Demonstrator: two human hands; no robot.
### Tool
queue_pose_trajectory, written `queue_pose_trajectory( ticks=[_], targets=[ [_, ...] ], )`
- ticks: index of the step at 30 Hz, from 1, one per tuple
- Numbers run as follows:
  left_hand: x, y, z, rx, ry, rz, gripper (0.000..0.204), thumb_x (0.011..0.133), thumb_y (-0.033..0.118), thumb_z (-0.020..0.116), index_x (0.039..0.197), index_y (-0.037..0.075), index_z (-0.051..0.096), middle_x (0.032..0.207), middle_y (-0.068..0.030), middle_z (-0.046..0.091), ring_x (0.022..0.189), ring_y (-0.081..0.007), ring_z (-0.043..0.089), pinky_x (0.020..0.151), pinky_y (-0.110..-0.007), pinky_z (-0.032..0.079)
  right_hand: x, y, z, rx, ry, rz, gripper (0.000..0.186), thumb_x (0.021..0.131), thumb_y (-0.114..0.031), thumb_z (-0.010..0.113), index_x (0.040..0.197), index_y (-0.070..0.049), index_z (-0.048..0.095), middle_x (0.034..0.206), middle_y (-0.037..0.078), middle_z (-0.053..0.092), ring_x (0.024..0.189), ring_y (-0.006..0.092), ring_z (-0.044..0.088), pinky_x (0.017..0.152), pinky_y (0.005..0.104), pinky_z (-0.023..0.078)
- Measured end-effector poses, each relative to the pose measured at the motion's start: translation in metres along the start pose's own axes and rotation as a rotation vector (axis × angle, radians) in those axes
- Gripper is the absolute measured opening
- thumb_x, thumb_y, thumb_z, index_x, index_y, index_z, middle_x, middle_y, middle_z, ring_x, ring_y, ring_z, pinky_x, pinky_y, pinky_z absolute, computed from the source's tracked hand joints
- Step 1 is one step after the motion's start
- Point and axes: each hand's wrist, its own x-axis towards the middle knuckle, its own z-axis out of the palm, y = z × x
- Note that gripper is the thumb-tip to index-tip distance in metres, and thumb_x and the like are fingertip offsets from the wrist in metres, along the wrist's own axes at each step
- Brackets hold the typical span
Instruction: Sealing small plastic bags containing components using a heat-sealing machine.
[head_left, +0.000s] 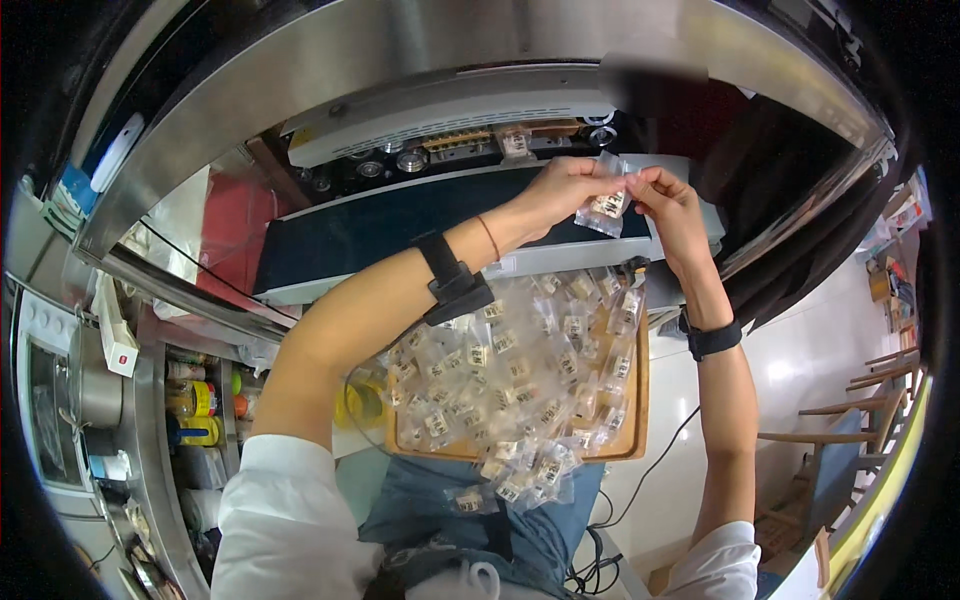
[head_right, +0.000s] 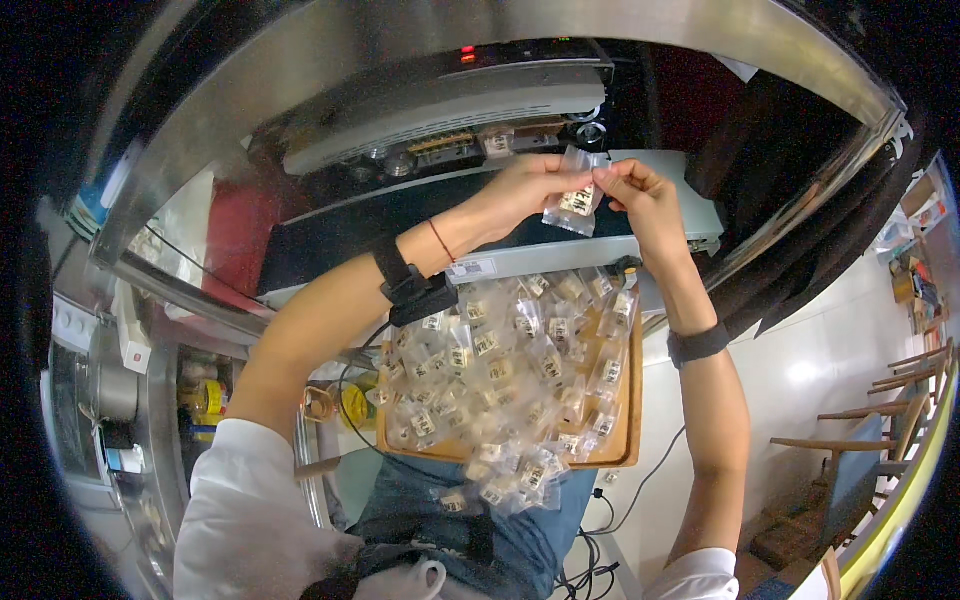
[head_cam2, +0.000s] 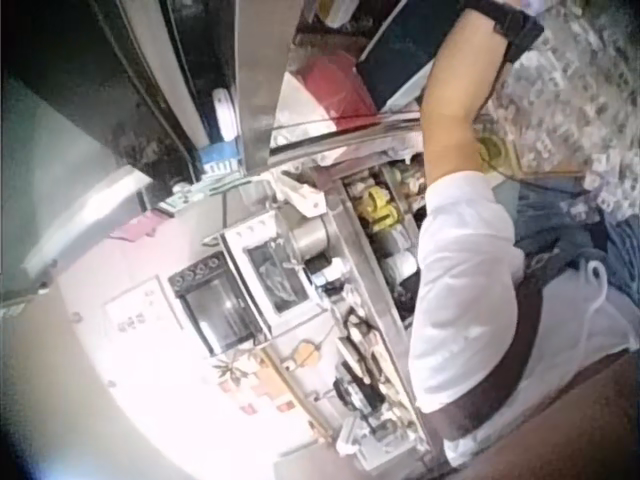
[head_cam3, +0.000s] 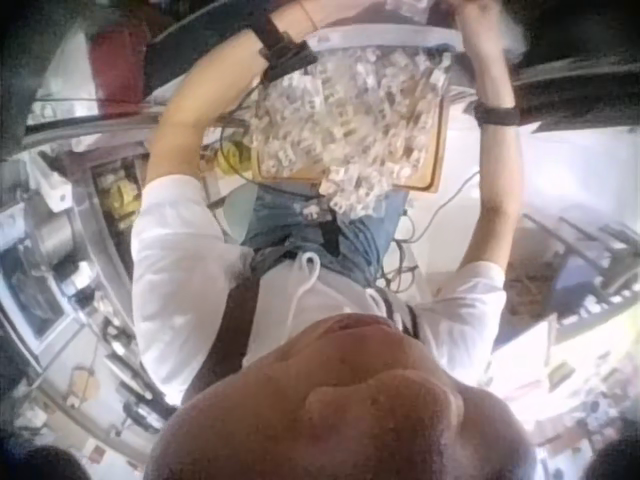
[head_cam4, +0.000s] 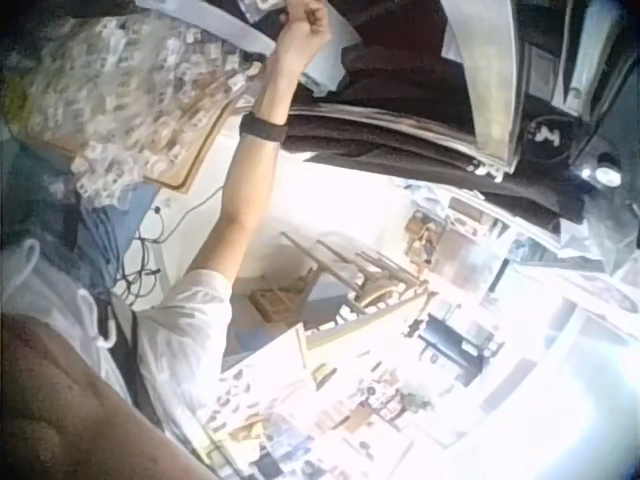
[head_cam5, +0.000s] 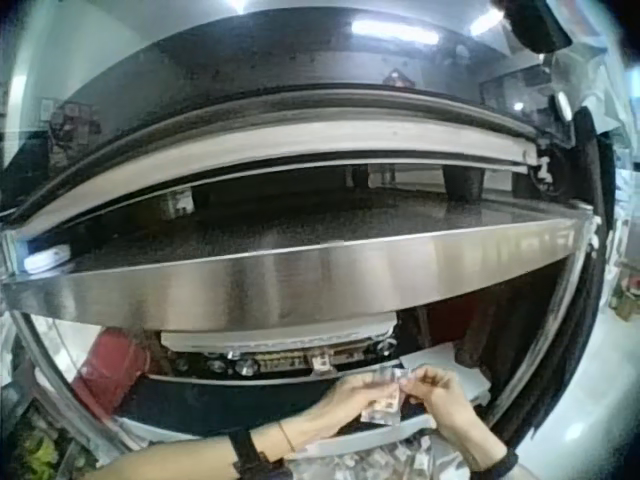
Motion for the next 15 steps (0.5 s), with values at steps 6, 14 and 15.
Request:
queue_pose_trajectory(
  ticks=[6, 14, 15],
  targets=[
    [0.041, -0.016, 0.0, -0.108, 0.144, 0.061, 0.019, 0.079, 0.015, 0.058, 0.088, -0.001, 0.059, 0.079, -0.0055, 0.059, 0.071, -0.0126, 0.058, 0.066, -0.025, 0.049, 0.035, 0.019, -0.009, -0.132, 0.184, -0.151, 0.011, 0.076, -0.009, 0.059, 0.069, -0.002, 0.055, 0.064, 0.0, 0.055, 0.055, 0.0044, 0.044, 0.05, 0.0192, 0.033],
    [0.117, -0.057, 0.002, -0.47, 0.254, -0.139, 0.016, 0.082, 0.016, 0.055, 0.088, 0.001, 0.054, 0.087, -0.0082, 0.058, 0.08, -0.0179, 0.058, 0.073, -0.028, 0.048, 0.095, 0.065, -0.044, -0.2, 0.251, -0.001, 0.01, 0.071, -0.01, 0.057, 0.071, 0.0, 0.059, 0.069, 0.007, 0.059, 0.059, 0.0116, 0.05, 0.055, 0.0247, 0.039],
    [0.128, -0.063, -0.003, -0.471, 0.263, -0.137, 0.016, 0.082, 0.016, 0.055, 0.088, 0.001, 0.054, 0.087, -0.0082, 0.058, 0.08, -0.0179, 0.058, 0.073, -0.028, 0.048, 0.103, 0.065, -0.041, -0.249, 0.257, 0.041, 0.009, 0.074, -0.01, 0.054, 0.073, -0.003, 0.058, 0.071, 0.004, 0.058, 0.062, 0.0111, 0.05, 0.056, 0.0247, 0.04]
  ],
)
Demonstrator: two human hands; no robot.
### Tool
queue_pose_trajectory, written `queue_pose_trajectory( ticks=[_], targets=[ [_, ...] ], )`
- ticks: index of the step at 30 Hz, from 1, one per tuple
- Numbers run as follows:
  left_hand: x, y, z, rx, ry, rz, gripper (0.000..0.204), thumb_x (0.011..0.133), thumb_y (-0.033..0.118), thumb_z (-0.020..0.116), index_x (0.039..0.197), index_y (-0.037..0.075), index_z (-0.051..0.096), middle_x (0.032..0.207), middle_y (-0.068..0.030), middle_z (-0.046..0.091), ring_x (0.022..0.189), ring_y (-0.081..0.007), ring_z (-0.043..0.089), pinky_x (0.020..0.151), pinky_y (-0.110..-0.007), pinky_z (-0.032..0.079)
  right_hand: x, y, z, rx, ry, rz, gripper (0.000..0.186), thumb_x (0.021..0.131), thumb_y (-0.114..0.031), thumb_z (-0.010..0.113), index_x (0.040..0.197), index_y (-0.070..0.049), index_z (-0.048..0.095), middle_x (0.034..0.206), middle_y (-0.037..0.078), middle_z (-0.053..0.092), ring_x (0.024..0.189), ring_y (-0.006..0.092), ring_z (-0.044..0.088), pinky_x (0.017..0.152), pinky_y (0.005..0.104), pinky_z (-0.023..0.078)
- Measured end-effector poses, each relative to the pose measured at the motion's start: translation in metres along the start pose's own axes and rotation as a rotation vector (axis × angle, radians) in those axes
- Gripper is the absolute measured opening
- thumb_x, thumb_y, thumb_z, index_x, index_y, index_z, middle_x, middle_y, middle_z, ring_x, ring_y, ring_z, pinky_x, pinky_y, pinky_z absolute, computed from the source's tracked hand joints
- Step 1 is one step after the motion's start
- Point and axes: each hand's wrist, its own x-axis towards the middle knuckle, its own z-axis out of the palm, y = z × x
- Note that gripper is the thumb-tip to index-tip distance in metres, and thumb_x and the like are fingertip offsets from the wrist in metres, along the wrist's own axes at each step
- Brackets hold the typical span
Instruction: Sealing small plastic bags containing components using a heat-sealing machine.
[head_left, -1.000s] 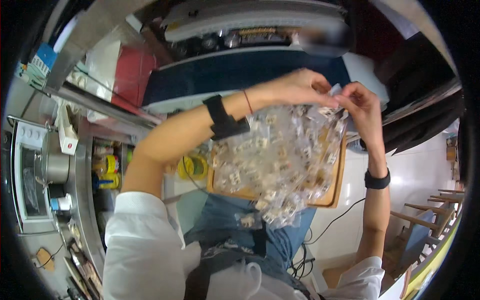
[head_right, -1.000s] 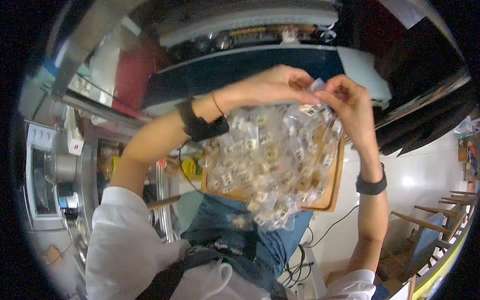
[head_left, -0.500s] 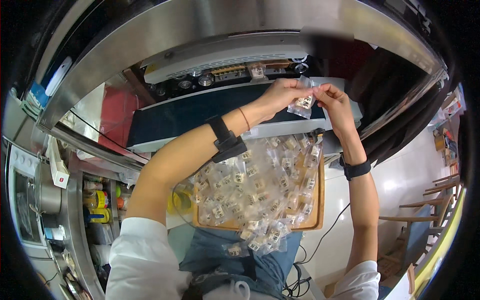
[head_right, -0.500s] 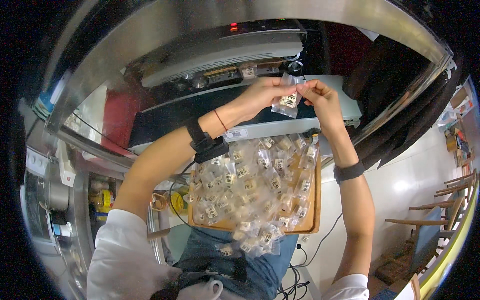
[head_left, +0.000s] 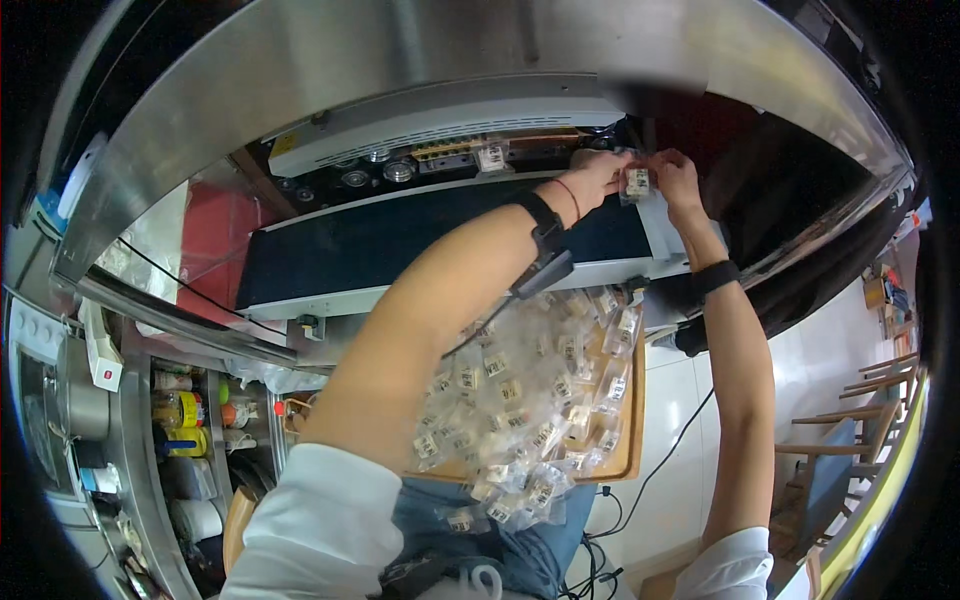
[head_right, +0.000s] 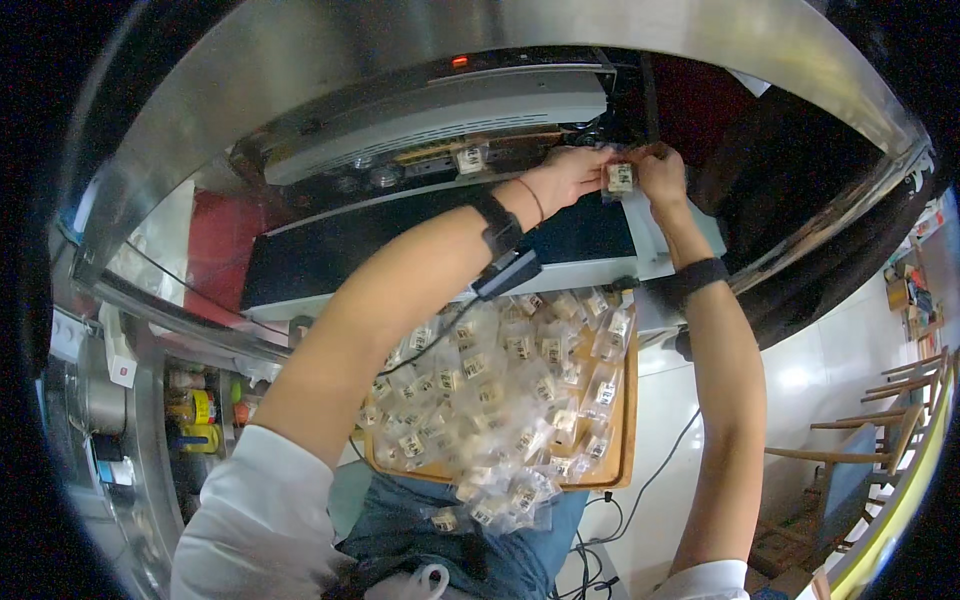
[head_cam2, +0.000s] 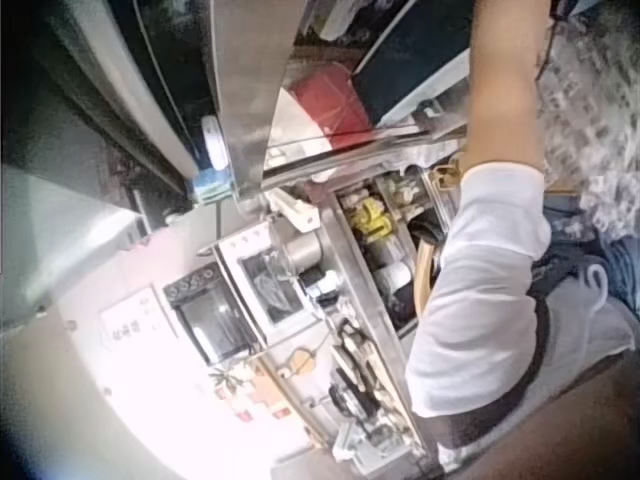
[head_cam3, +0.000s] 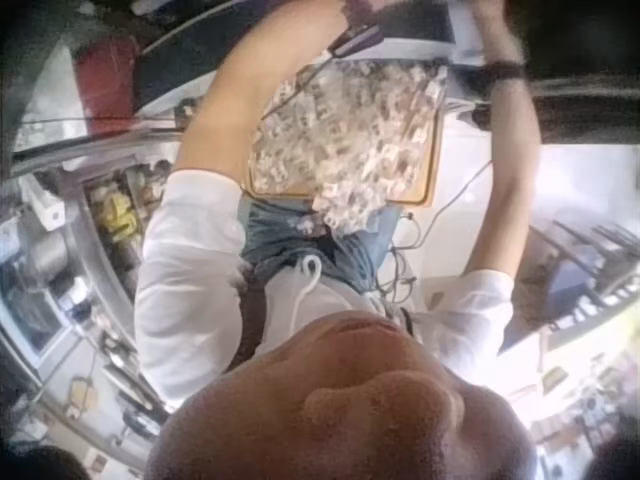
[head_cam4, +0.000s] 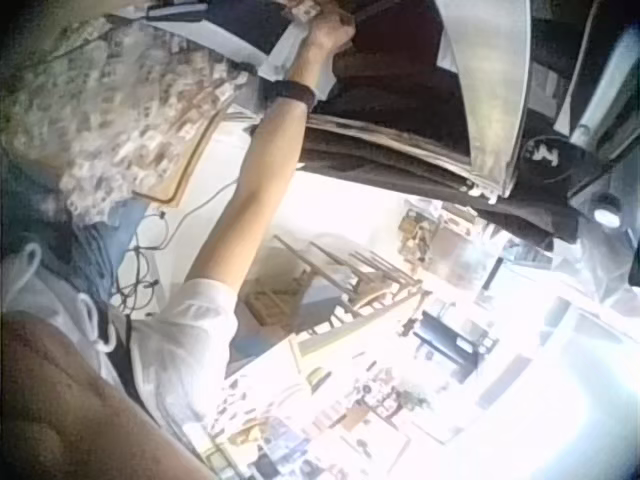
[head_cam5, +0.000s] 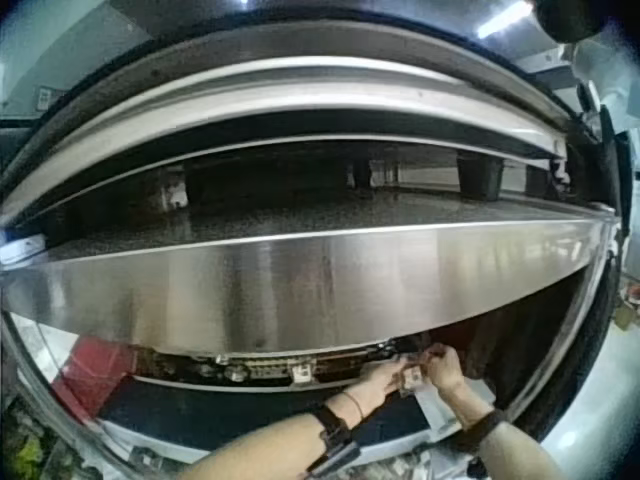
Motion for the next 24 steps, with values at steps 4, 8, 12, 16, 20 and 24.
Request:
queue_pose_trajectory(
  ticks=[4, 8, 12, 16, 20, 24],
  targets=[
    [0.021, -0.006, 0.02, -0.203, -0.001, -0.106, 0.019, 0.086, 0.019, 0.046, 0.092, 0.002, 0.052, 0.095, -0.0104, 0.054, 0.089, -0.0219, 0.054, 0.079, -0.032, 0.046, 0.05, 0.034, -0.014, -0.208, 0.074, 0.021, 0.017, 0.075, -0.008, 0.047, 0.083, -0.001, 0.059, 0.075, 0.006, 0.059, 0.064, 0.0142, 0.053, 0.059, 0.026, 0.041],
    [0.026, -0.01, 0.016, -0.197, -0.081, -0.189, 0.017, 0.084, 0.012, 0.044, 0.095, 0.001, 0.052, 0.095, -0.0112, 0.055, 0.088, -0.0225, 0.055, 0.079, -0.032, 0.047, 0.072, 0.034, -0.003, -0.134, 0.038, 0.07, 0.02, 0.076, -0.008, 0.046, 0.081, 0.003, 0.061, 0.077, 0.011, 0.062, 0.066, 0.0178, 0.057, 0.057, 0.0287, 0.043],
    [0.028, -0.013, -0.004, -0.133, -0.033, -0.03, 0.016, 0.083, 0.008, 0.044, 0.093, 0.0, 0.053, 0.094, -0.012, 0.056, 0.088, -0.0234, 0.056, 0.079, -0.031, 0.048, 0.073, 0.014, 0.03, -0.127, -0.004, 0.183, 0.015, 0.074, -0.006, 0.05, 0.08, 0.002, 0.062, 0.071, 0.01, 0.06, 0.061, 0.0163, 0.056, 0.049, 0.0294, 0.042],
    [0.021, -0.023, 0.008, -0.176, 0.036, 0.043, 0.015, 0.082, 0.008, 0.045, 0.093, 0.0, 0.053, 0.092, -0.0124, 0.056, 0.086, -0.0238, 0.056, 0.079, -0.03, 0.047, 0.077, 0.031, 0.007, -0.276, 0.002, 0.059, 0.013, 0.074, -0.007, 0.054, 0.078, 0.002, 0.062, 0.071, 0.008, 0.059, 0.06, 0.0157, 0.056, 0.048, 0.0283, 0.042],
    [0.014, -0.026, -0.005, -0.212, 0.091, 0.082, 0.016, 0.08, 0.01, 0.051, 0.092, 0.001, 0.053, 0.091, -0.0104, 0.057, 0.084, -0.0236, 0.057, 0.077, -0.029, 0.048, 0.015, 0.003, -0.012, -0.14, -0.01, 0.004, 0.018, 0.078, -0.016, 0.056, 0.095, -0.01, 0.056, 0.087, 0.0, 0.056, 0.076, 0.0096, 0.052, 0.062, 0.0249, 0.042],
    [0.02, -0.014, -0.024, -0.364, 0.205, 0.084, 0.016, 0.069, -0.001, 0.063, 0.081, -0.007, 0.055, 0.081, -0.0154, 0.059, 0.069, -0.025, 0.06, 0.056, -0.03, 0.052, -0.089, -0.03, -0.037, -0.287, -0.008, -0.264, 0.012, 0.081, -0.011, 0.053, 0.087, 0.0, 0.054, 0.074, 0.002, 0.054, 0.063, 0.0071, 0.047, 0.056, 0.0217, 0.04]
  ],
)
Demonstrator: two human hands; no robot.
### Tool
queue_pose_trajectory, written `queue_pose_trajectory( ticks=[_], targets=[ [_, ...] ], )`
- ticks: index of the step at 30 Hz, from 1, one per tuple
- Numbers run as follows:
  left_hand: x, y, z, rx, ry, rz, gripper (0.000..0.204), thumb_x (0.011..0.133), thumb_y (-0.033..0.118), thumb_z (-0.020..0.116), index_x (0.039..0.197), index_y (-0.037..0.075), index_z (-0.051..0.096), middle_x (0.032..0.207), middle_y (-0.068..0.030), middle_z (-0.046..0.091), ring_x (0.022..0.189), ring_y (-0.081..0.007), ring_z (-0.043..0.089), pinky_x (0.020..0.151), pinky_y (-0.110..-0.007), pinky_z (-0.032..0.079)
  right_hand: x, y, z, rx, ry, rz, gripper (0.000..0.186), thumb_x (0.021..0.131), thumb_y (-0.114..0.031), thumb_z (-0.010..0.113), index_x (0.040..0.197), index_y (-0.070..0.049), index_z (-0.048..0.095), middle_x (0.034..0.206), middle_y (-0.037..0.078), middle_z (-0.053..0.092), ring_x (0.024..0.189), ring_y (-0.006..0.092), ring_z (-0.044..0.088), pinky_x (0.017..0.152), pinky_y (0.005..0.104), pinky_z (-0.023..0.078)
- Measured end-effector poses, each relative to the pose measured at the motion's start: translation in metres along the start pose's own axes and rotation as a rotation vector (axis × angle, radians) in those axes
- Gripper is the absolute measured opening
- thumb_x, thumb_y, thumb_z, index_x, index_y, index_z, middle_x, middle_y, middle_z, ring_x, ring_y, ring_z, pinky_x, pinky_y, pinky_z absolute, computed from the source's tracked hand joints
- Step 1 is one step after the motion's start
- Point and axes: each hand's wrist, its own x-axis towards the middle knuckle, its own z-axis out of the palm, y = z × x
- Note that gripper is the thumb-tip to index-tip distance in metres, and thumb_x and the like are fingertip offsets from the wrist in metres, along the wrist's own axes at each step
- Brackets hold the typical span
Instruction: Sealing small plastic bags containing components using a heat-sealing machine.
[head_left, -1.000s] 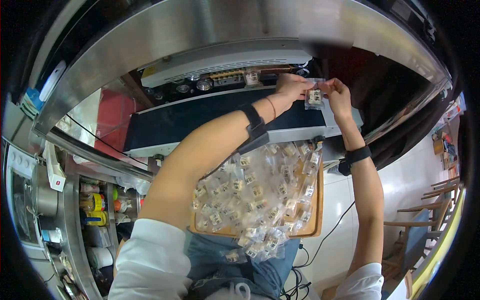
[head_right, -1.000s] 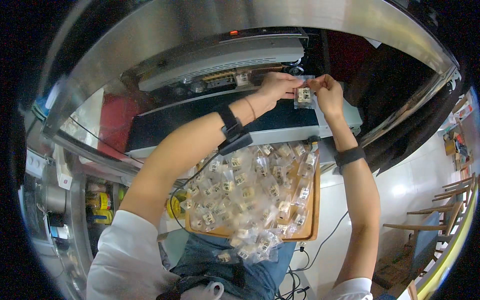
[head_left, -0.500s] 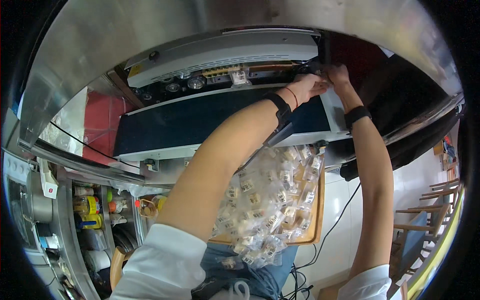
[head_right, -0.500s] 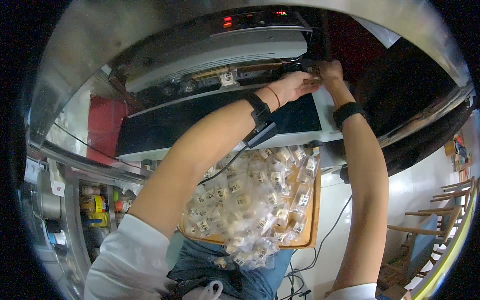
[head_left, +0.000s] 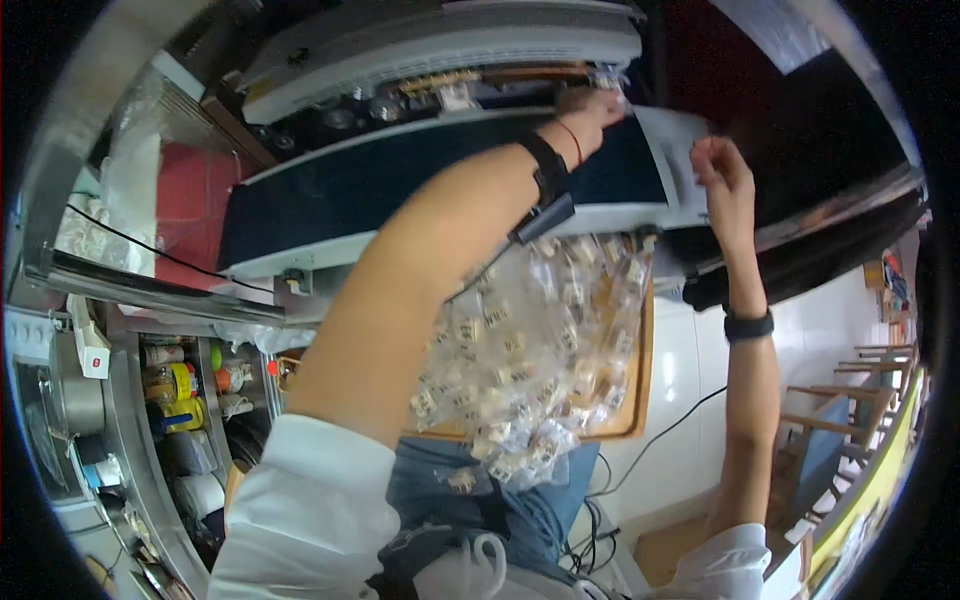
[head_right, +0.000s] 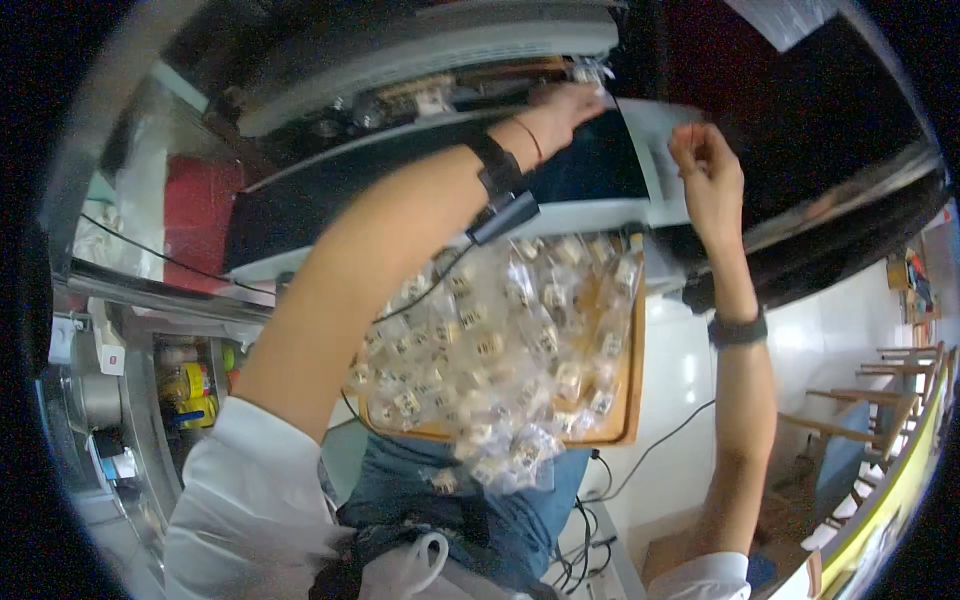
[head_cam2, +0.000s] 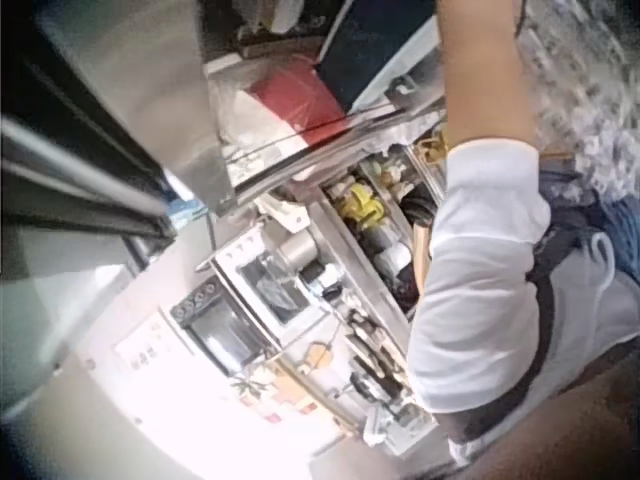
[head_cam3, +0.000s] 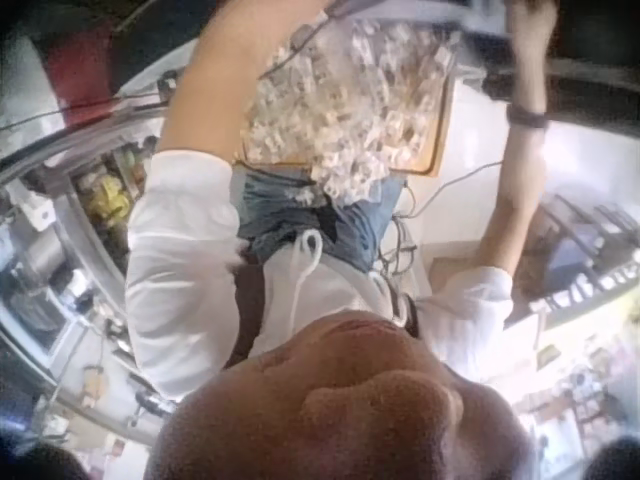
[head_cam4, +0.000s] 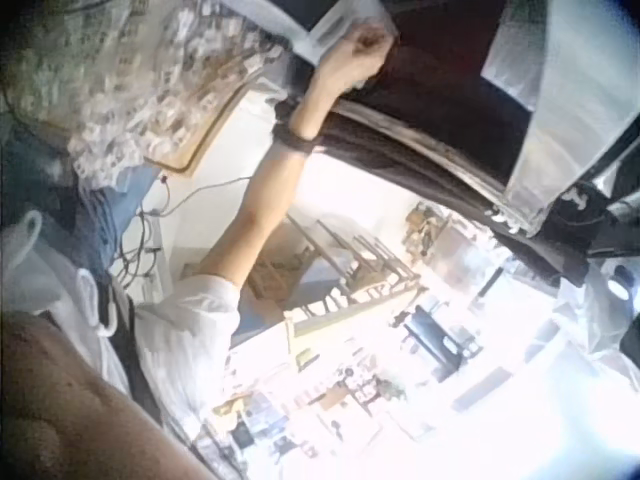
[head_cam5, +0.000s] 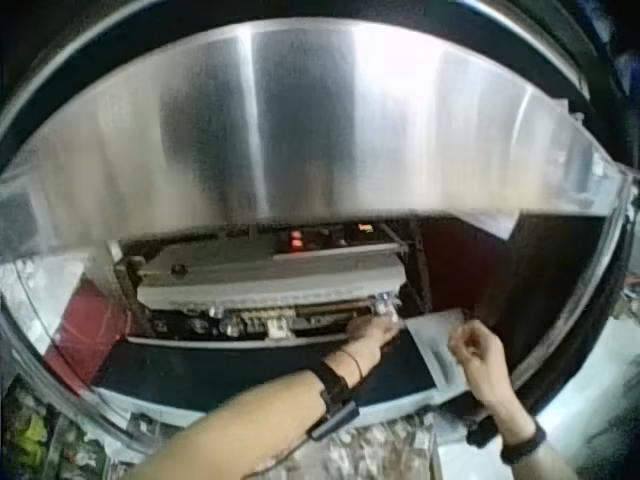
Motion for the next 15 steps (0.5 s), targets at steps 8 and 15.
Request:
queue_pose_trajectory(
  ticks=[8, 15],
  targets=[
    [-0.02, 0.013, -0.001, 0.097, 0.012, 0.083, 0.021, 0.072, -0.001, 0.06, 0.091, -0.005, 0.051, 0.089, -0.0144, 0.056, 0.075, -0.0218, 0.059, 0.061, -0.027, 0.055, -0.148, 0.061, 0.006, -0.174, -0.136, 0.198, 0.023, 0.07, -0.008, 0.063, 0.091, -0.002, 0.056, 0.076, 0.011, 0.058, 0.064, 0.0183, 0.056, 0.057, 0.0282, 0.045],
    [-0.073, 0.03, 0.001, 0.397, 0.112, 0.081, 0.052, 0.074, 0.017, 0.065, 0.114, 0.001, 0.035, 0.1, -0.0132, 0.05, 0.086, -0.0227, 0.055, 0.072, -0.032, 0.05, -0.134, 0.091, 0.019, -0.353, -0.206, 0.16, 0.034, 0.064, -0.014, 0.069, 0.092, -0.002, 0.055, 0.08, 0.017, 0.054, 0.068, 0.0265, 0.054, 0.062, 0.0337, 0.044]
  ],
)
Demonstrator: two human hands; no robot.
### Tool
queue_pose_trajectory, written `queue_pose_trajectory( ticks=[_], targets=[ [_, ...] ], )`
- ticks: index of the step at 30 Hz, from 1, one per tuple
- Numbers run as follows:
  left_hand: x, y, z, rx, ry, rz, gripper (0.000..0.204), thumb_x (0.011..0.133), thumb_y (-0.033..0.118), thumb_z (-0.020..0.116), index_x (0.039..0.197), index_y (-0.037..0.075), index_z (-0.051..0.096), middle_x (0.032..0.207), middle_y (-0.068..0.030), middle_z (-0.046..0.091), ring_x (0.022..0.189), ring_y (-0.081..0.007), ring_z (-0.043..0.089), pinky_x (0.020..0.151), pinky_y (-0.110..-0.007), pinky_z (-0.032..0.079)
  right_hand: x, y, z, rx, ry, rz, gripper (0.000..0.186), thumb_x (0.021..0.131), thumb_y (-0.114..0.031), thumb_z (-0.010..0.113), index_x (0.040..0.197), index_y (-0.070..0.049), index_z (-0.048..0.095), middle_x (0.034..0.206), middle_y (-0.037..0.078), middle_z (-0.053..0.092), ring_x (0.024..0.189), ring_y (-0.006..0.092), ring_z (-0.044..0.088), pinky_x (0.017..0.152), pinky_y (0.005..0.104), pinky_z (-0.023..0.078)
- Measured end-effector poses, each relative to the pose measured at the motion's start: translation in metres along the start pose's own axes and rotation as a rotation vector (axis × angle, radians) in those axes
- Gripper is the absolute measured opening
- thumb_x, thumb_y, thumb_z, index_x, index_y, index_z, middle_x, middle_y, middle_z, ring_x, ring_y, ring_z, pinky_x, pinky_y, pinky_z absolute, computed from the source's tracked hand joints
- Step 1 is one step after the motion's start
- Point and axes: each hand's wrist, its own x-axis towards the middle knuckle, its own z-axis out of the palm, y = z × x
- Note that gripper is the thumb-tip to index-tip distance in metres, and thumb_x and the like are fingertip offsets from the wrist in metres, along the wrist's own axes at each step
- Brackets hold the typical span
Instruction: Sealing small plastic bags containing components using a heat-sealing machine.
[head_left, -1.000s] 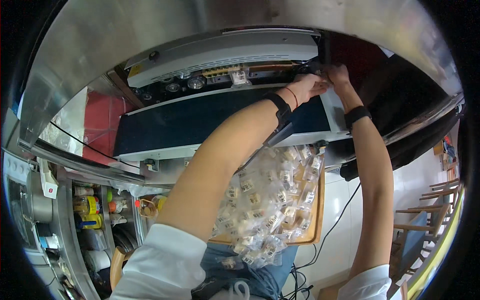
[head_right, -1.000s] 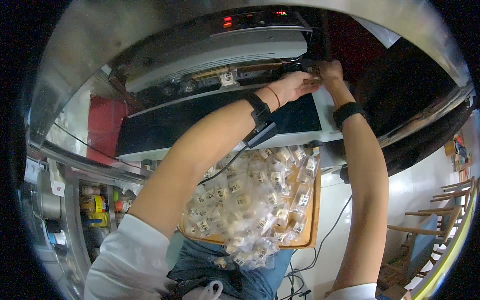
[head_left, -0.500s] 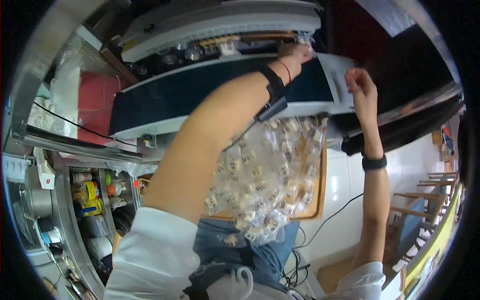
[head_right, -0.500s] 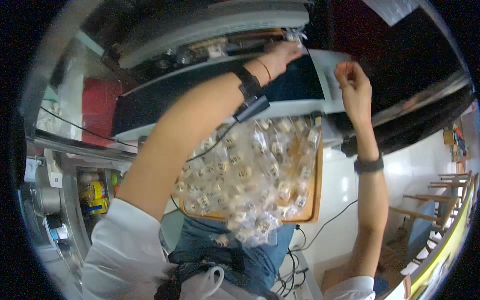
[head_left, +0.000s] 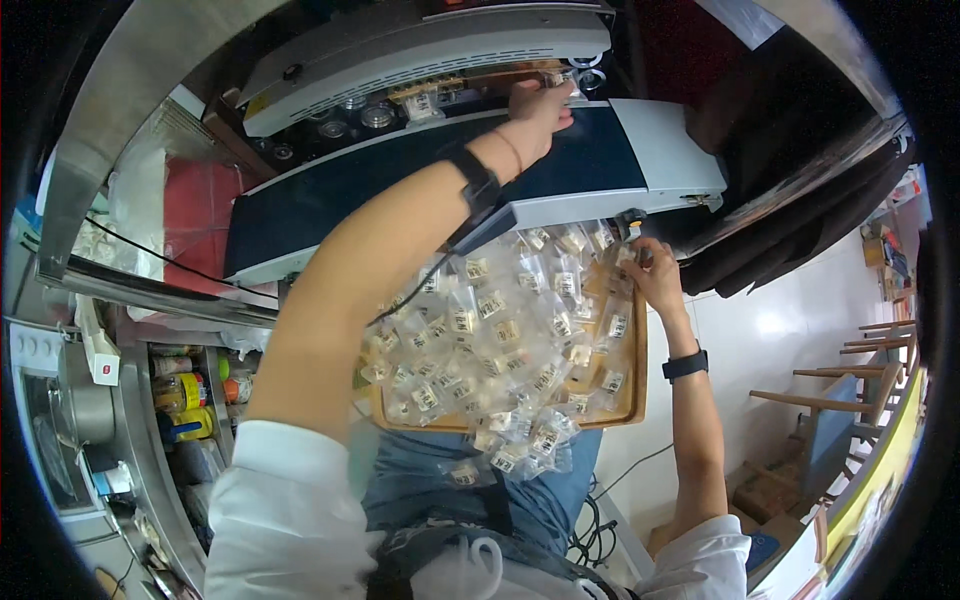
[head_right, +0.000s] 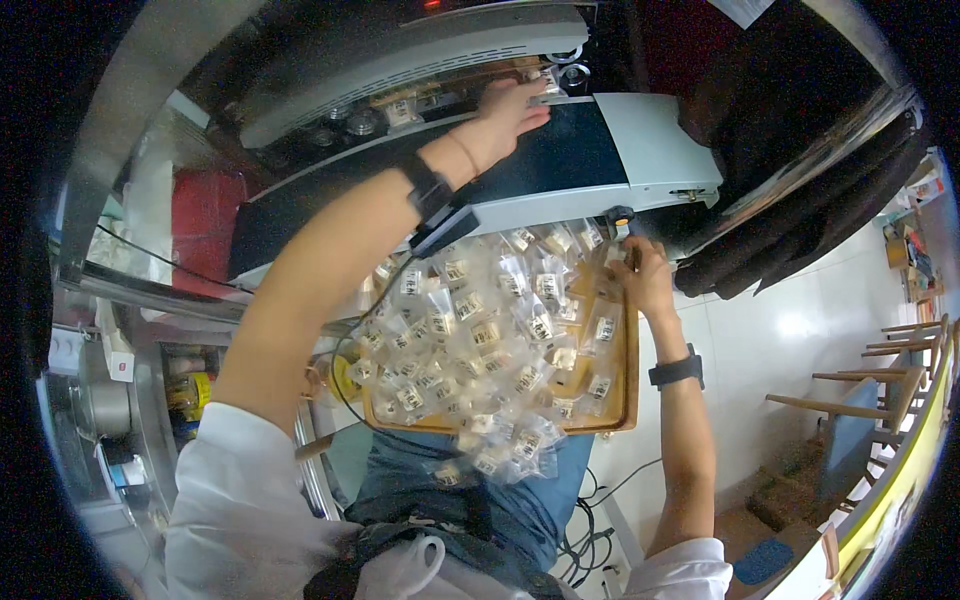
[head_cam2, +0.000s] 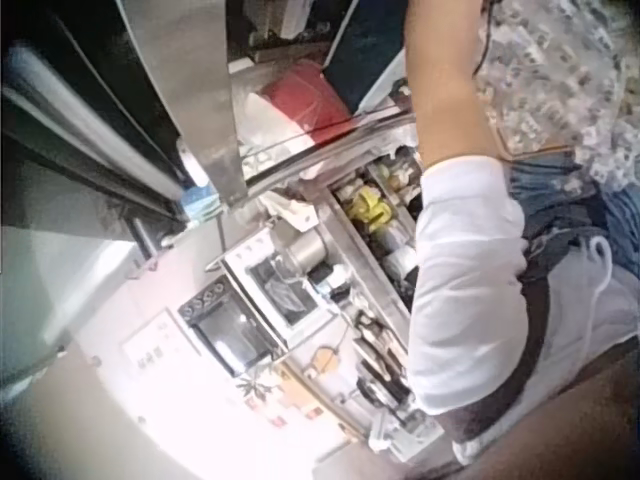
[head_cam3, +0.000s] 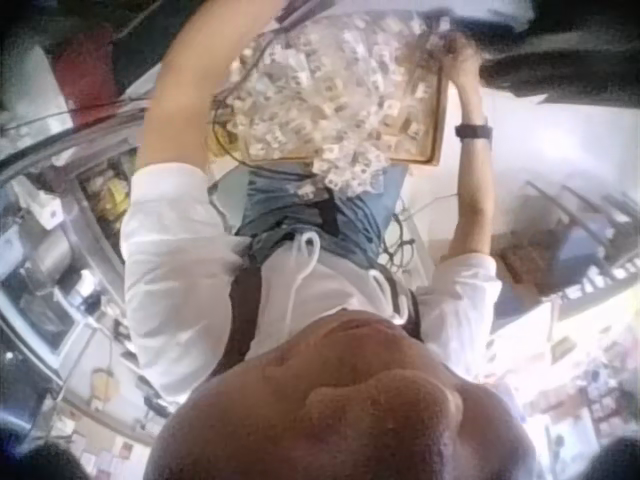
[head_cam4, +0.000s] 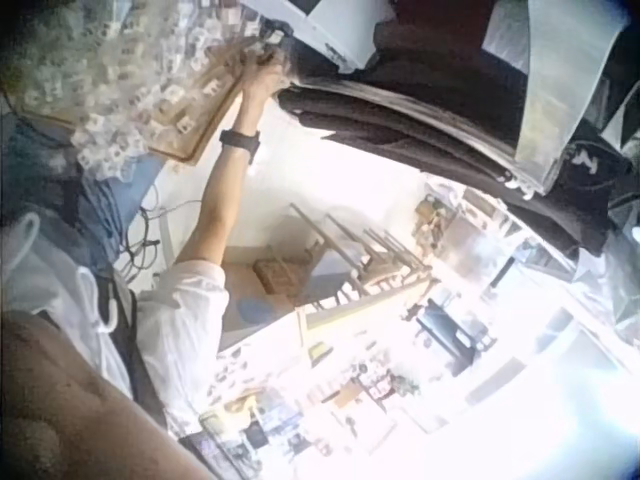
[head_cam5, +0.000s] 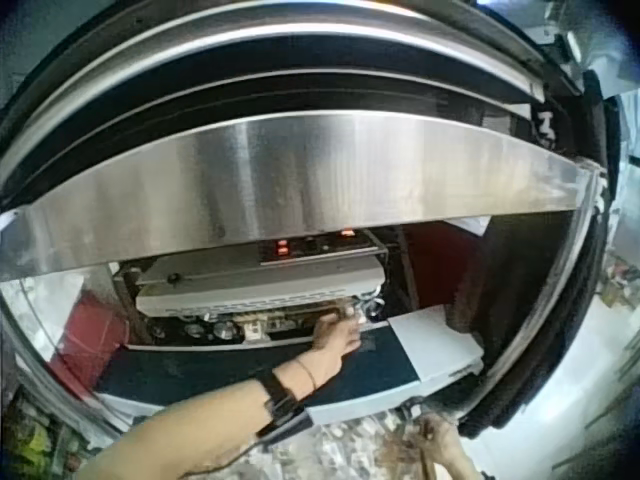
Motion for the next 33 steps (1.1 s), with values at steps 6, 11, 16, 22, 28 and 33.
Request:
queue_pose_trajectory(
  ticks=[6, 11, 16, 22, 28, 33],
  targets=[
    [-0.056, 0.01, -0.031, 0.261, -0.178, 0.184, 0.038, 0.076, 0.018, 0.061, 0.107, 0.003, 0.046, 0.097, -0.0085, 0.053, 0.078, -0.0153, 0.052, 0.067, -0.027, 0.046, 0.0, 0.007, -0.009, 0.137, -0.097, 0.059, 0.018, 0.065, -0.008, 0.068, 0.075, 0.0, 0.056, 0.076, 0.011, 0.057, 0.069, 0.0188, 0.055, 0.062, 0.0275, 0.044],
    [-0.101, 0.014, -0.026, 0.627, -0.836, 0.121, 0.035, 0.078, 0.024, 0.06, 0.102, -0.001, 0.052, 0.093, -0.0097, 0.058, 0.078, -0.0148, 0.056, 0.068, -0.025, 0.046, 0.004, -0.053, -0.057, 0.391, -0.054, -0.066, 0.011, 0.071, -0.002, 0.064, 0.07, 0.0, 0.053, 0.073, 0.002, 0.056, 0.064, 0.0078, 0.05, 0.059, 0.0205, 0.041],
    [-0.104, 0.0, -0.017, 0.813, -0.876, 0.336, 0.049, 0.076, 0.034, 0.062, 0.105, -0.002, 0.049, 0.097, -0.0102, 0.056, 0.088, -0.0199, 0.056, 0.071, -0.029, 0.047, 0.024, -0.12, -0.091, 0.653, -0.047, -0.137, 0.01, 0.076, -0.002, 0.06, 0.075, -0.001, 0.051, 0.071, -0.003, 0.053, 0.064, 0.0019, 0.046, 0.058, 0.0157, 0.038],
    [-0.11, 0.01, -0.015, 0.316, -0.962, 0.002, 0.026, 0.084, 0.02, 0.053, 0.101, 0.001, 0.049, 0.094, -0.0062, 0.056, 0.084, -0.0128, 0.056, 0.066, -0.025, 0.05, 0.038, -0.134, -0.094, 0.487, 0.04, -0.158, 0.012, 0.075, -0.005, 0.062, 0.083, 0.001, 0.056, 0.071, 0.0, 0.055, 0.065, 0.0027, 0.048, 0.057, 0.017, 0.039],
    [-0.108, 0.003, -0.009, 0.15, -0.815, -0.008, 0.02, 0.084, 0.018, 0.053, 0.097, 0.003, 0.05, 0.087, -0.0029, 0.055, 0.077, -0.009, 0.053, 0.065, -0.022, 0.044, 0.049, -0.146, -0.094, 0.564, 0.033, -0.305, 0.009, 0.075, -0.006, 0.062, 0.08, 0.001, 0.063, 0.078, 0.003, 0.061, 0.071, 0.0067, 0.054, 0.062, 0.0196, 0.042],
    [-0.097, 0.005, 0.007, 0.117, -0.711, 0.197, 0.022, 0.081, 0.018, 0.057, 0.095, 0.003, 0.051, 0.086, -0.0043, 0.057, 0.075, -0.0099, 0.053, 0.063, -0.024, 0.043, 0.078, -0.135, -0.105, 0.589, 0.009, -0.168, 0.008, 0.073, -0.007, 0.065, 0.076, 0.0, 0.064, 0.072, 0.003, 0.062, 0.065, 0.0072, 0.055, 0.063, 0.0194, 0.043]
  ],
)
